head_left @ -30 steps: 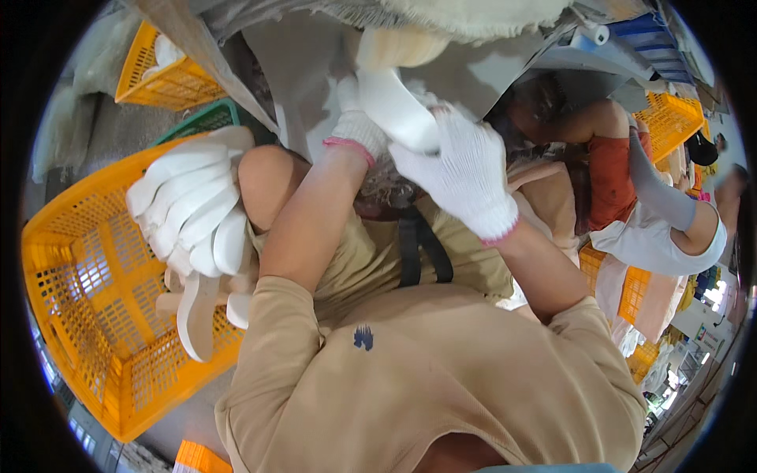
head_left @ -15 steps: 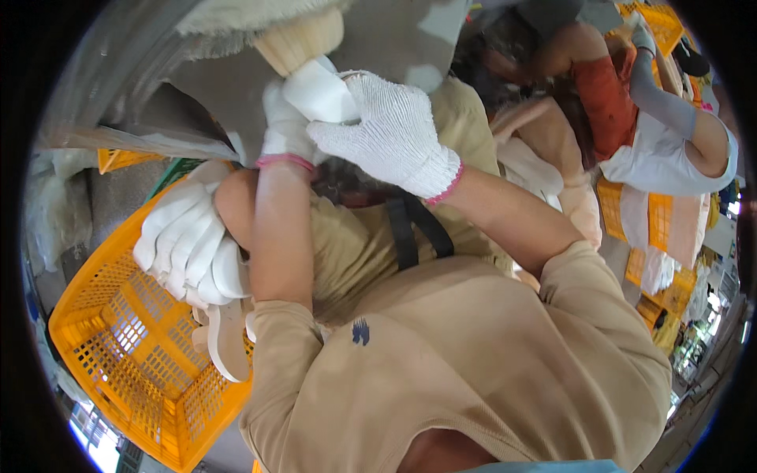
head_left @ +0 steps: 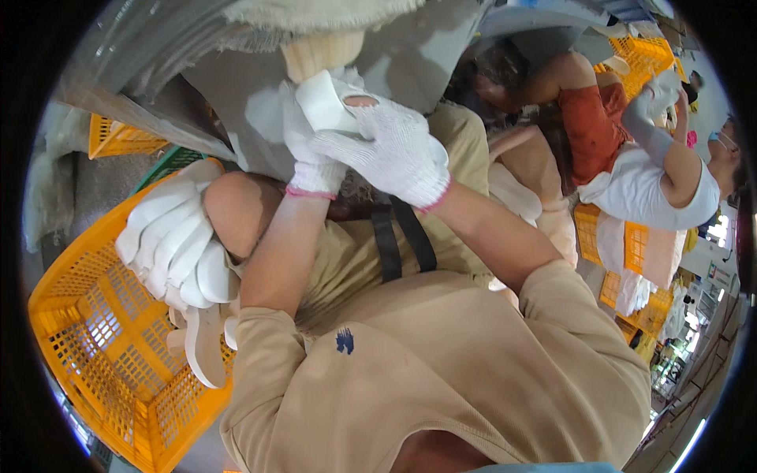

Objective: The person sits on the floor and repeatedly picks up white shoe insoles from a yellow basket. They rub each insole against a rotating brush mounted above, then place the insole back into the basket. The cycle continues throughout the clip.

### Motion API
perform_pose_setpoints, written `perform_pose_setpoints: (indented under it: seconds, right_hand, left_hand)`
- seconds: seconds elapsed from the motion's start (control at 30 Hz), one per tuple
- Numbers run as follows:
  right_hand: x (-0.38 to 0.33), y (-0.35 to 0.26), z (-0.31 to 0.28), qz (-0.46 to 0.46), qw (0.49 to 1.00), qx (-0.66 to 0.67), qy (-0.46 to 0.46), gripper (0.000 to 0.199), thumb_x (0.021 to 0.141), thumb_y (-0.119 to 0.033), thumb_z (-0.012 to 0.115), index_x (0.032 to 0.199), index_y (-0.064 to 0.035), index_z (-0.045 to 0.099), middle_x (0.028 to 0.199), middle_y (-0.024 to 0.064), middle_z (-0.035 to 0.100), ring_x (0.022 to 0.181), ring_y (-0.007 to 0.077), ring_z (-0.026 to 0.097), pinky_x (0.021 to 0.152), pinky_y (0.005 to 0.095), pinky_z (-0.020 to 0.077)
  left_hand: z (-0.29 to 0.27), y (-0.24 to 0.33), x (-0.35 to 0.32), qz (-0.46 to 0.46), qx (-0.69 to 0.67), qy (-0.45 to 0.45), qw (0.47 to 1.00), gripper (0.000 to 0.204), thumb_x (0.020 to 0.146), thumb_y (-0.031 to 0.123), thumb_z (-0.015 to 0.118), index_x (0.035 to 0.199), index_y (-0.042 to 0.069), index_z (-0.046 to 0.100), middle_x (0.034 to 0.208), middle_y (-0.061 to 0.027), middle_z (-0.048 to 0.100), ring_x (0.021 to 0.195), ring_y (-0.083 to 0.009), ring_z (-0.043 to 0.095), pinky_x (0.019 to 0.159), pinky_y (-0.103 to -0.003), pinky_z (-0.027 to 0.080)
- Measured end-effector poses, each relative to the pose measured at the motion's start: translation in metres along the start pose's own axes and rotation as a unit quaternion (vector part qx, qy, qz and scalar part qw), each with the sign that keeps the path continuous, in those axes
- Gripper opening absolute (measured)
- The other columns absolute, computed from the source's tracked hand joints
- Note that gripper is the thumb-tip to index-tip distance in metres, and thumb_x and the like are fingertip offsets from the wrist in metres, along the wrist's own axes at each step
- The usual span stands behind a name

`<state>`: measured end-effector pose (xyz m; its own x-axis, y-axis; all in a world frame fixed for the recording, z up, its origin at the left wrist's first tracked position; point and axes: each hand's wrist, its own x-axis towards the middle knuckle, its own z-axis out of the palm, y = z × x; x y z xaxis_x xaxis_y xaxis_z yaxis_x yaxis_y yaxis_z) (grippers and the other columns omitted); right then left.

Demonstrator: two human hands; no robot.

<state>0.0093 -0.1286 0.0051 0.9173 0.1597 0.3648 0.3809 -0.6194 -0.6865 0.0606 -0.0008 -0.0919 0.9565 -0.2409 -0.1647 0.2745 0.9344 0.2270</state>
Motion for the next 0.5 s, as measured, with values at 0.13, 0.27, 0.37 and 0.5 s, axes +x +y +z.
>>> perform_pose_setpoints:
  seconds: [0.13,0.27,0.37,0.5]
  right_hand:
    - [0.053,-0.018,-0.019,0.158,0.952,0.149,-0.214,0.037,0.082,-0.022,0.083,0.112,-0.0014,0.074,0.105,0.0084,0.076,0.09,0.0186,0.073,0.082,0.0326,0.0581]
    - [0.018,-0.038,-0.044,0.213,0.911,0.27,-0.229,0.039,0.078,-0.028,0.079,0.103,0.0001,0.073,0.091,0.0151,0.075,0.078,0.0308,0.073,0.078,0.0387,0.057]
    - [-0.051,-0.041,-0.053,-0.088,0.976,-0.129,-0.152,0.04,0.079,-0.029,0.072,0.108,-0.001,0.066,0.091,0.0179,0.069,0.082,0.0377,0.068,0.073,0.0488,0.054]
    - [-0.017,-0.044,-0.036,-0.018,0.975,-0.136,-0.176,0.028,0.082,-0.029,0.067,0.099,-0.0071,0.069,0.088,0.0181,0.069,0.083,0.0391,0.068,0.075,0.0504,0.0564]
  left_hand:
    - [0.024,0.01,0.01,0.062,0.178,0.17,0.967,0.053,0.104,0.049,0.048,0.124,0.003,0.064,0.112,-0.0148,0.072,0.099,-0.0302,0.071,0.087,-0.045,0.059]
    - [0.009,0.003,0.001,0.084,0.193,0.154,0.965,0.033,0.103,0.034,0.053,0.11,0.007,0.07,0.103,-0.0134,0.073,0.093,-0.0263,0.071,0.08,-0.04,0.06]
    - [-0.009,-0.012,0.0,0.051,0.198,0.145,0.968,0.034,0.105,0.031,0.048,0.106,0.005,0.071,0.102,-0.0184,0.073,0.096,-0.0302,0.071,0.084,-0.041,0.058]
    - [-0.008,0.007,0.022,0.119,0.166,0.169,0.964,0.041,0.107,0.036,0.046,0.113,0.003,0.068,0.106,-0.0158,0.071,0.097,-0.0269,0.068,0.087,-0.04,0.056]
